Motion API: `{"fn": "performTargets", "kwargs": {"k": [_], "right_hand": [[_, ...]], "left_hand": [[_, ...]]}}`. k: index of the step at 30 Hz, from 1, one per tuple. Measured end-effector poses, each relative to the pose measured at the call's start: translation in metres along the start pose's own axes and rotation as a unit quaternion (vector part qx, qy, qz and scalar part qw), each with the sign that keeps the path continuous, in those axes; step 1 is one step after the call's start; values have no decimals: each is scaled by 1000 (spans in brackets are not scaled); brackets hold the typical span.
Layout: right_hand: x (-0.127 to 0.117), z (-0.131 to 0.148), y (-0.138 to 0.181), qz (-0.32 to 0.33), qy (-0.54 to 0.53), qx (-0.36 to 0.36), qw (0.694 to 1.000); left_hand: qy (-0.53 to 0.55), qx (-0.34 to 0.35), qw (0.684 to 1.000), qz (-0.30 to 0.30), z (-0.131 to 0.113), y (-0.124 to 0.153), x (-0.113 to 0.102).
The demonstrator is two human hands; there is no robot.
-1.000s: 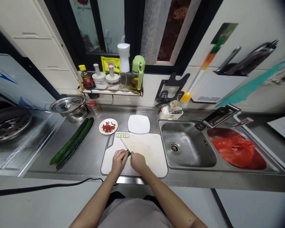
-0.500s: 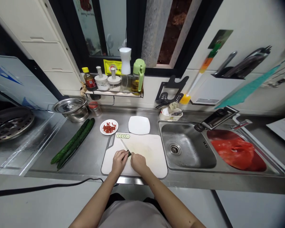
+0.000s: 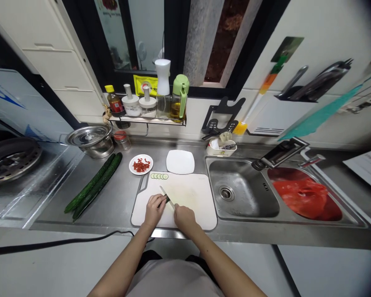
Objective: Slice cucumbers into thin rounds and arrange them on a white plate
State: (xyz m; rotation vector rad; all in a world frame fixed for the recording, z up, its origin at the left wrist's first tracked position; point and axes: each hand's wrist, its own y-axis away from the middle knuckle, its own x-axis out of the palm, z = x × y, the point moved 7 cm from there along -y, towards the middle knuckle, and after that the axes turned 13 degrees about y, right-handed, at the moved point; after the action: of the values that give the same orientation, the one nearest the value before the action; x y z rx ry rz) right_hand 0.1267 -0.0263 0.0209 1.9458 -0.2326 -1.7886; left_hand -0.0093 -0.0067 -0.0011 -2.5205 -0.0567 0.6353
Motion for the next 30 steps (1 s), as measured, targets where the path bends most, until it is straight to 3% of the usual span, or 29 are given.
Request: {"fn": "performTargets", "kwargs": {"k": [30], "right_hand": [[-18, 11, -19, -19, -21, -4, 1000]], "left_hand": [[-4, 0, 1000, -5, -1, 0, -1]]}}
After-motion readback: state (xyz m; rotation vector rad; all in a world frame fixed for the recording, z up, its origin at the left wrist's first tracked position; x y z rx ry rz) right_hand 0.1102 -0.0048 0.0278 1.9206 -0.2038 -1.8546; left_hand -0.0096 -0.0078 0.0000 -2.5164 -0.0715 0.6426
